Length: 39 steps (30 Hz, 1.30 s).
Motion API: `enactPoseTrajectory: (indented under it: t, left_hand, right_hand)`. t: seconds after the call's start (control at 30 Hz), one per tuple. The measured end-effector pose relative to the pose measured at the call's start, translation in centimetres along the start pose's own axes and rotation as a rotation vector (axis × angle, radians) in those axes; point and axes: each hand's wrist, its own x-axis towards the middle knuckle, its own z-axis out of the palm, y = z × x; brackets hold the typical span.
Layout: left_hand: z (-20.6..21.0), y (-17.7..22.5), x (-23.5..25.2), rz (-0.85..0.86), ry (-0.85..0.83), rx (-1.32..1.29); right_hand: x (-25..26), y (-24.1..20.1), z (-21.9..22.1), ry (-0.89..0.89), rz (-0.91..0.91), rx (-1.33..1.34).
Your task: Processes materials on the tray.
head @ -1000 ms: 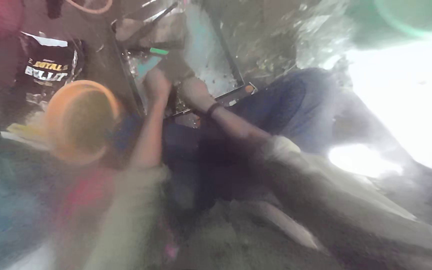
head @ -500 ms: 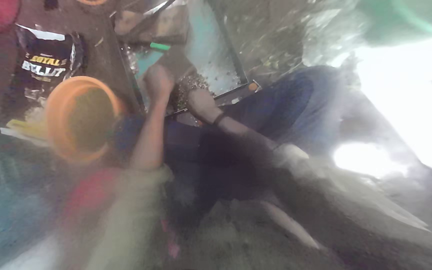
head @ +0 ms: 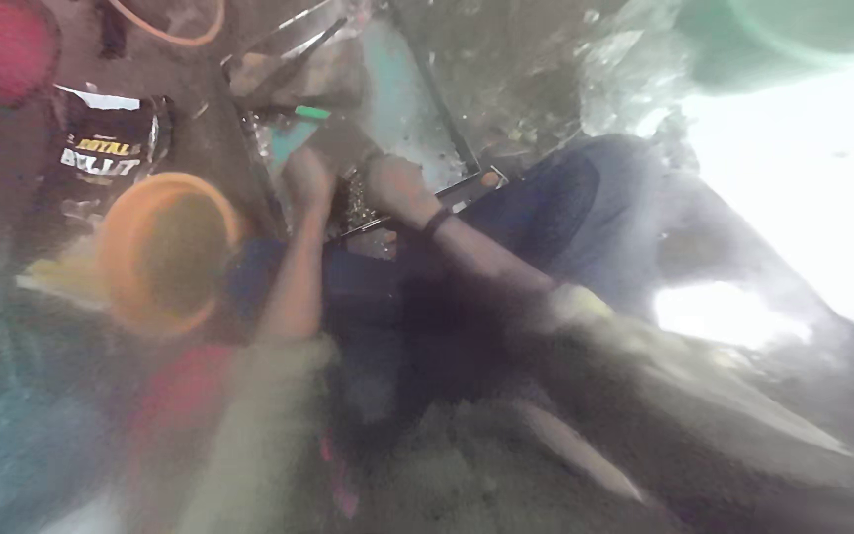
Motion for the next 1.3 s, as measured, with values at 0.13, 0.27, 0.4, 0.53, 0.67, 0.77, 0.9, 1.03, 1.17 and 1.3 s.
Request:
enactPoseTrajectory:
  t: [0.13,0.27,0.4,0.53,0.67,0.77,0.9,1.03,1.17,1.3]
  left_hand:
    - [0.1,0.2,-0.4,-0.006,0.028,0.035]
    - [-0.1,0.3,-0.2,-0.031,0.017,0.058]
    - [-0.2,0.4,-0.3,-0.039,-0.047,0.006]
    - [-0.5,0.6,-0.1,-0.036,-0.05,0.015]
    - [-0.6,0.8,-0.5,-0.079,-0.058,0.011]
    - [-0.8,0.9,-0.2,-0.058,-0.073,0.021]
    - [-0.5,0.6,-0.1,-0.033,-0.057,0.005]
    - [-0.4,0.4,0.0,-0.018,-0.024,-0.024]
    - [-1.0,1.2,-0.5,-0.045,-0.059,-0.035]
    - [-0.8,1.1,-0.9,-0.042,-0.026,-0.031]
  right_hand:
    - [2.0,-0.9,-0.2,0.074,-0.118,-0.031]
    - [5.3,-1.4,2.0,0.052,-0.133,-0.009]
    - [6.0,-1.5,3.2,-0.003,-0.091,-0.031]
    - [7.7,-0.9,4.3,0.087,-0.104,-0.022]
    - [8.0,-0.8,4.4,0.087,-0.152,0.035]
    - [7.7,-1.3,4.2,0.084,-0.122,0.042]
    - [6.9,-1.2,4.7,0.069,-0.111,0.008]
    - [3.9,-1.1,5.8,0.081,-0.058,-0.062]
    - [0.0,0.8,7.1,0.035,-0.015,-0.092]
    - [-0.8,2.0,6.4,0.005,0.023,-0.04]
